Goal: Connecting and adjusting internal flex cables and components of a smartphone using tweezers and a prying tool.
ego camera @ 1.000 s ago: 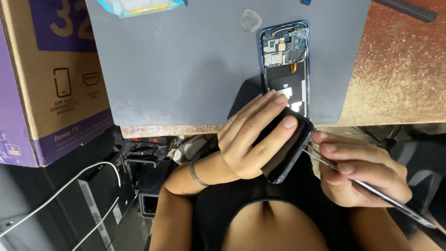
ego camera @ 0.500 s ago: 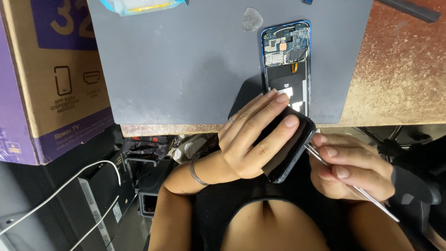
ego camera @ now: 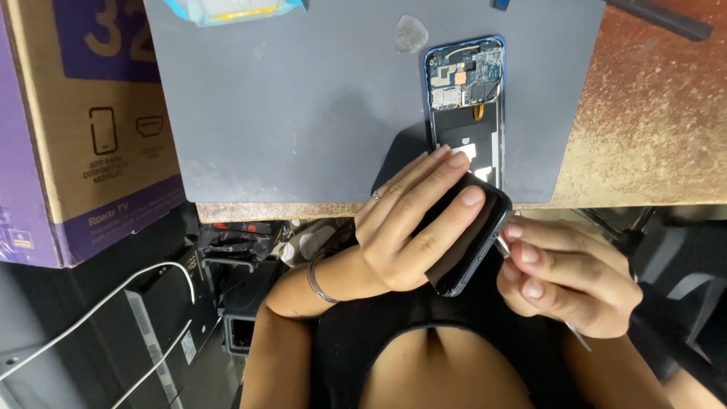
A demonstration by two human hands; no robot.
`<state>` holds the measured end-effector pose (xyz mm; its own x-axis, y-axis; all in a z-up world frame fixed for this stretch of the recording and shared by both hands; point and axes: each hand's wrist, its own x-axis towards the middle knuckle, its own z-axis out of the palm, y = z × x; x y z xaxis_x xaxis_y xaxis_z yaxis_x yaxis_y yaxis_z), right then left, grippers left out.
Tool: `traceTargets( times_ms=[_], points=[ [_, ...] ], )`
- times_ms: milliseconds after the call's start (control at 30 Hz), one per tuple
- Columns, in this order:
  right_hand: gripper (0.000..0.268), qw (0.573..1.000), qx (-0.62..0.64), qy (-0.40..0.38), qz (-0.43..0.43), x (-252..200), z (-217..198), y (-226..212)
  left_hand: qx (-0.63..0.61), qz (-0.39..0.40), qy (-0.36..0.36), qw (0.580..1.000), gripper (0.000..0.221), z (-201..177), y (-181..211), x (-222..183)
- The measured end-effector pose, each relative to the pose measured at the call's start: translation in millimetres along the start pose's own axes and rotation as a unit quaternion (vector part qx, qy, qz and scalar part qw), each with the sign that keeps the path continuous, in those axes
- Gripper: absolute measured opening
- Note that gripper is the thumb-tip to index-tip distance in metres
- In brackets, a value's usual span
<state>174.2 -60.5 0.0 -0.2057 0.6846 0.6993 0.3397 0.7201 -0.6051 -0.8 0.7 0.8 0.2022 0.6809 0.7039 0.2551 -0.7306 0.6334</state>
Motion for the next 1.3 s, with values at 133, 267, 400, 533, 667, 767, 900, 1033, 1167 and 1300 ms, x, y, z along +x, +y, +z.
traceTargets(
  times_ms=[133,267,400,533,667,767,900,1033,1167,1300],
  points=[
    [0.017,0.998,-0.052,-0.028,0.005,-1.9,-11.5,-2.0,0.013,-0.012,0.025,1.0,0.018,1.2,3.1,1.8],
    [0.024,0.993,-0.113,0.032,0.015,3.1,-2.8,3.6,0.009,-0.008,0.025,1.0,0.018,1.3,1.4,0.9],
    [0.023,0.991,-0.129,0.02,0.037,13.5,0.5,-1.4,0.005,-0.011,0.013,1.0,0.017,-0.3,1.5,1.5],
    [0.017,0.992,-0.068,0.054,0.091,-3.7,-7.1,18.1,0.002,-0.013,0.022,1.0,0.017,-0.5,1.5,-0.9],
    [0.021,0.975,-0.088,0.064,0.194,13.9,-11.7,-1.7,-0.003,-0.012,0.041,0.999,0.018,-0.4,0.3,0.6],
    [0.012,0.971,-0.051,0.214,0.096,9.3,3.8,19.2,-0.027,-0.025,0.033,0.999,0.018,-2.7,-0.1,2.3],
    [0.019,0.963,-0.045,0.222,0.145,-3.4,-6.6,7.2,-0.085,-0.072,-0.015,0.994,0.022,-23.5,-6.9,6.3],
    [0.016,0.974,0.009,0.147,0.173,-12.1,-20.1,-10.0,-0.502,-0.32,-0.2,0.778,0.038,-40.1,-10.6,21.2],
    [0.019,0.988,0.011,-0.074,0.133,0.7,-28.8,-15.3,-0.777,-0.36,-0.191,0.479,0.029,-26.2,-15.8,-4.4],
    [0.008,0.994,-0.067,-0.063,0.063,20.5,-10.6,-14.3,-0.724,-0.404,-0.21,0.518,0.063,-34.2,-13.4,0.6]
  ],
)
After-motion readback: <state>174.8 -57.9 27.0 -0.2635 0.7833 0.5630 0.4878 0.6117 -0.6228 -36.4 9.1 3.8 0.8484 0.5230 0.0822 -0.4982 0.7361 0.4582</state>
